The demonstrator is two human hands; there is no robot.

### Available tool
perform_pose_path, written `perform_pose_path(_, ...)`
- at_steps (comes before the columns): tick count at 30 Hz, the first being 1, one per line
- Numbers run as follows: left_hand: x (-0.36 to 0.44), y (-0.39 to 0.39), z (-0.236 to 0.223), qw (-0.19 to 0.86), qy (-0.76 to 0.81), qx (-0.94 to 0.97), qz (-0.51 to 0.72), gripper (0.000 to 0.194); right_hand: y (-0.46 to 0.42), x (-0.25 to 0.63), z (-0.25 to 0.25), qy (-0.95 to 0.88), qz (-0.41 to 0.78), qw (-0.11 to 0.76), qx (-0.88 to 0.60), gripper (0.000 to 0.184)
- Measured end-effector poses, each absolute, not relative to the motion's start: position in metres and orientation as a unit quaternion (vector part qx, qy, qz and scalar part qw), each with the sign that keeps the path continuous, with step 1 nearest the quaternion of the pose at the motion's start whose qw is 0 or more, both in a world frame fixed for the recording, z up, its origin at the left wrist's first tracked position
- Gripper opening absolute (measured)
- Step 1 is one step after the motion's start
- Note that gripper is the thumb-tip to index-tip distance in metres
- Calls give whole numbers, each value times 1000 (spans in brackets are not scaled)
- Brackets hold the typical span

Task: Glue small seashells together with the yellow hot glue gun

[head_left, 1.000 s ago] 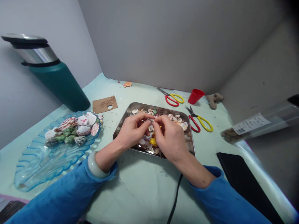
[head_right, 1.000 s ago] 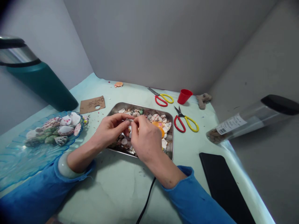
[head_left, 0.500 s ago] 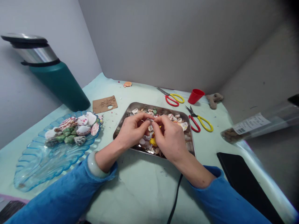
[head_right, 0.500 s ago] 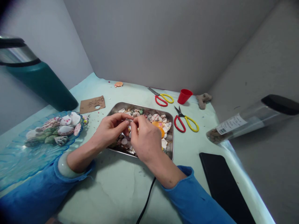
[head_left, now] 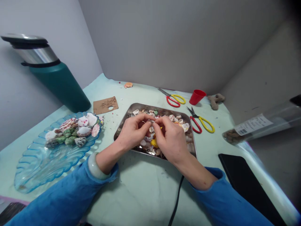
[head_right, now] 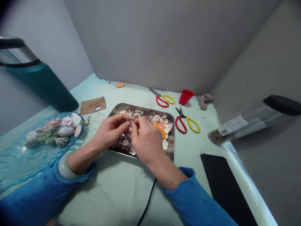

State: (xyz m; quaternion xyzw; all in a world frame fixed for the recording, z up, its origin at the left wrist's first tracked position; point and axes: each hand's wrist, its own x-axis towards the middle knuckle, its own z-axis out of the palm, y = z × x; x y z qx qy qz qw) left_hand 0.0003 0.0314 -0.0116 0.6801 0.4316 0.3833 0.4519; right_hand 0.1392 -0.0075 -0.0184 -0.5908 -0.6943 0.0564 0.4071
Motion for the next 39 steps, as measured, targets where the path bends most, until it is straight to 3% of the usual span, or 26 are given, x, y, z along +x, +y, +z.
perform_pose_path(39, 0, 31, -13, 454, 432, 683, 375, 21, -7, 139, -18, -697, 61, 395, -595, 14)
